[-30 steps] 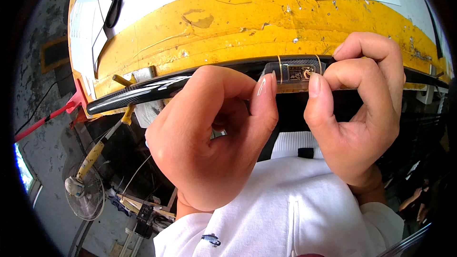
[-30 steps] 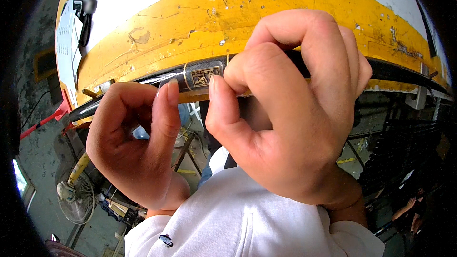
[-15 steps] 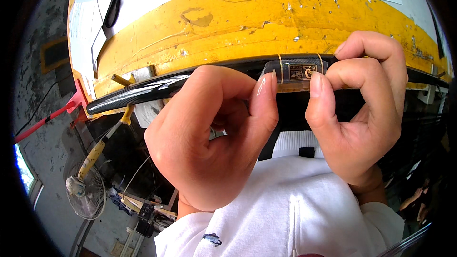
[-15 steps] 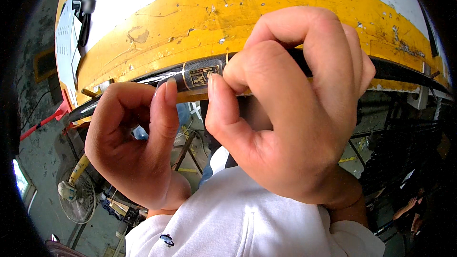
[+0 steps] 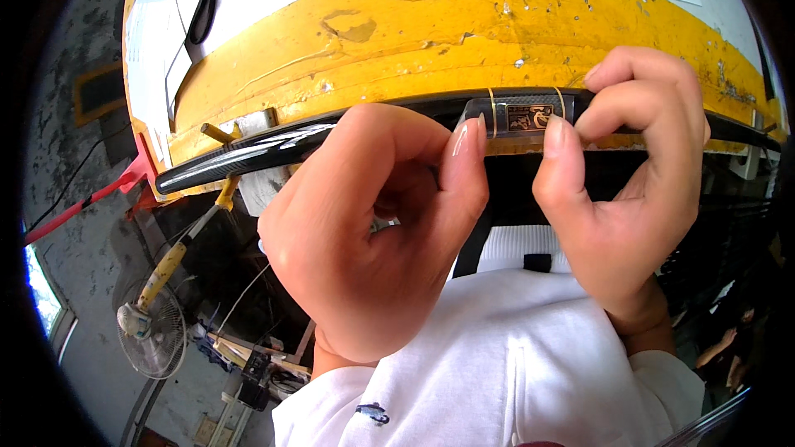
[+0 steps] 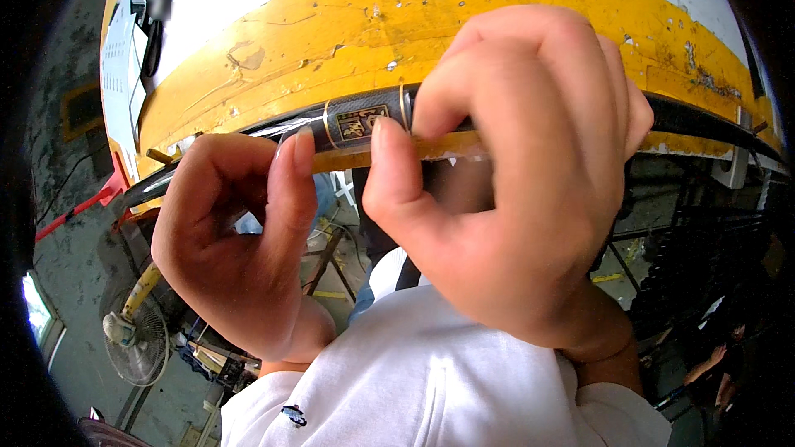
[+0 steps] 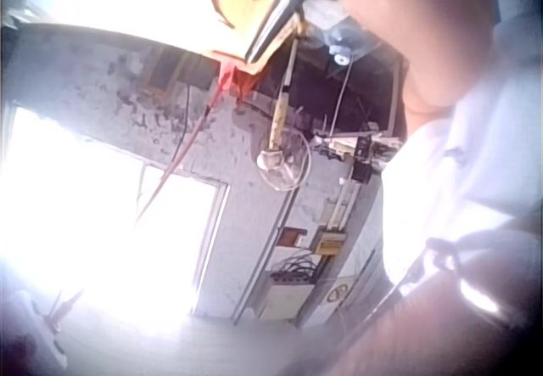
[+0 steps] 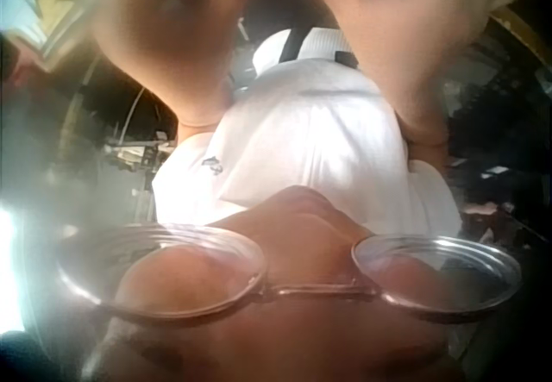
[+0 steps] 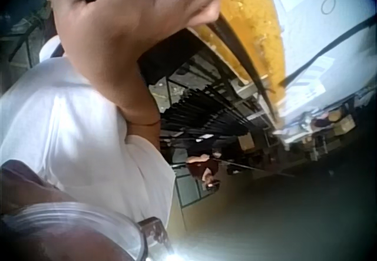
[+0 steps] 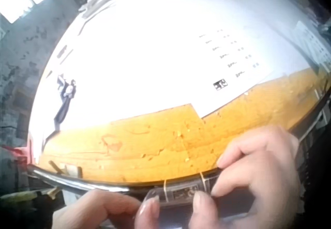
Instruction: The person applies small rectangular stickers to the ends of long black rods. They peel each sticker from a sheet, align it on the rod, and press it down before moving to the next rod.
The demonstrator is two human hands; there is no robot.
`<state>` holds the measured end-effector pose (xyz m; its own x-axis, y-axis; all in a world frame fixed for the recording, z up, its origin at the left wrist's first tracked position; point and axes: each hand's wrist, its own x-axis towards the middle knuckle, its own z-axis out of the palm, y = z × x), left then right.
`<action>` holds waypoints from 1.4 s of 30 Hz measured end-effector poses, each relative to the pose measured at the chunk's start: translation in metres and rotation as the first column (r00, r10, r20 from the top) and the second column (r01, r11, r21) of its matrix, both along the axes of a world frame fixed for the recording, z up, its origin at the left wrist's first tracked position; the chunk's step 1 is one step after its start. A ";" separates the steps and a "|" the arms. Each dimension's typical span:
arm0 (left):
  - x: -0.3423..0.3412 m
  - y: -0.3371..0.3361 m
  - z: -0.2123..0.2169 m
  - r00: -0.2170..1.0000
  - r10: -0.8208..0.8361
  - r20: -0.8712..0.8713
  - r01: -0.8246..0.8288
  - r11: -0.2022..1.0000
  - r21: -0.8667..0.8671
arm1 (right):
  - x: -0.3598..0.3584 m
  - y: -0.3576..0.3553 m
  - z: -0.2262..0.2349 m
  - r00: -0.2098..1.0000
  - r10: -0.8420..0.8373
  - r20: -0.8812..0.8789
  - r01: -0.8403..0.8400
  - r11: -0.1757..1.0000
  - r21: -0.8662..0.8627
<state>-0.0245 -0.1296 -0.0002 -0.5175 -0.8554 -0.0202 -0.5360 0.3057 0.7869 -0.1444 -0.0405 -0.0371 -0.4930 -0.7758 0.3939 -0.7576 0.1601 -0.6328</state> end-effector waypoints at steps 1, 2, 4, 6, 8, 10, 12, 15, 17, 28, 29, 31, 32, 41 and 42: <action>0.001 0.000 0.000 1.000 0.000 -0.004 0.000 1.000 -0.001 | 0.001 0.001 -0.001 1.000 0.016 0.000 -0.016 1.000 -0.013; 0.002 0.000 0.000 1.000 0.002 -0.008 -0.002 1.000 -0.002 | -0.001 0.005 0.005 0.995 0.090 -0.044 -0.089 0.996 0.030; 0.005 0.000 -0.003 1.000 0.012 -0.014 -0.012 1.000 -0.002 | -0.009 0.016 0.019 0.962 0.245 -0.120 -0.230 0.965 0.125; 0.002 -0.002 0.001 1.000 -0.023 -0.009 0.023 1.000 0.007 | -0.010 0.023 0.028 0.925 0.340 -0.170 -0.304 0.930 0.205; -0.001 -0.005 0.000 0.997 -0.074 0.016 0.074 0.997 0.011 | 0.007 0.021 0.001 0.931 0.306 -0.197 -0.262 0.939 0.221; 0.001 -0.003 0.000 1.000 -0.027 0.016 0.027 1.000 0.008 | 0.015 0.020 -0.007 0.929 0.291 -0.227 -0.231 0.938 0.260; 0.002 0.000 -0.001 1.000 0.002 0.002 -0.002 1.000 0.007 | 0.012 0.026 -0.003 0.920 0.272 -0.281 -0.172 0.927 0.333; 0.001 0.001 -0.003 1.000 0.014 -0.014 -0.014 1.000 -0.003 | 0.009 0.029 0.000 0.914 0.226 -0.338 -0.100 0.931 0.352; 0.000 0.001 -0.002 1.000 0.011 0.008 -0.011 1.000 -0.025 | 0.014 0.026 -0.004 0.912 0.224 -0.343 -0.108 0.939 0.325; 0.000 0.001 -0.005 0.985 0.014 0.169 0.052 0.923 -0.382 | -0.030 0.049 -0.004 0.806 -0.050 -0.590 0.204 0.959 0.198; 0.001 0.004 0.006 0.939 0.046 0.340 0.087 0.927 -0.366 | -0.037 0.050 -0.003 0.811 -0.057 -0.582 0.186 0.969 0.165; 0.002 -0.006 0.011 0.947 0.032 0.321 0.198 0.726 -0.658 | -0.048 0.052 0.002 0.820 -0.082 -0.566 0.161 0.983 0.091; 0.007 -0.007 0.017 0.945 0.012 0.326 0.229 0.689 -0.688 | -0.049 0.059 0.011 0.820 -0.102 -0.564 0.187 0.978 0.095; 0.018 0.045 0.036 0.776 -0.589 0.227 0.609 0.793 -0.023 | -0.079 0.104 0.042 0.969 -0.170 0.177 0.235 0.849 -0.474; 0.019 0.053 0.024 0.758 -0.631 0.163 0.638 0.770 0.014 | -0.074 0.112 0.041 0.925 -0.073 0.373 0.252 0.852 -0.459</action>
<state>-0.0055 -0.0768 0.0236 -0.9354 -0.3339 -0.1161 -0.3170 0.6469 0.6936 -0.2183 0.0712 0.0037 -0.7636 -0.4204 0.4900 -0.4805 -0.1370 -0.8662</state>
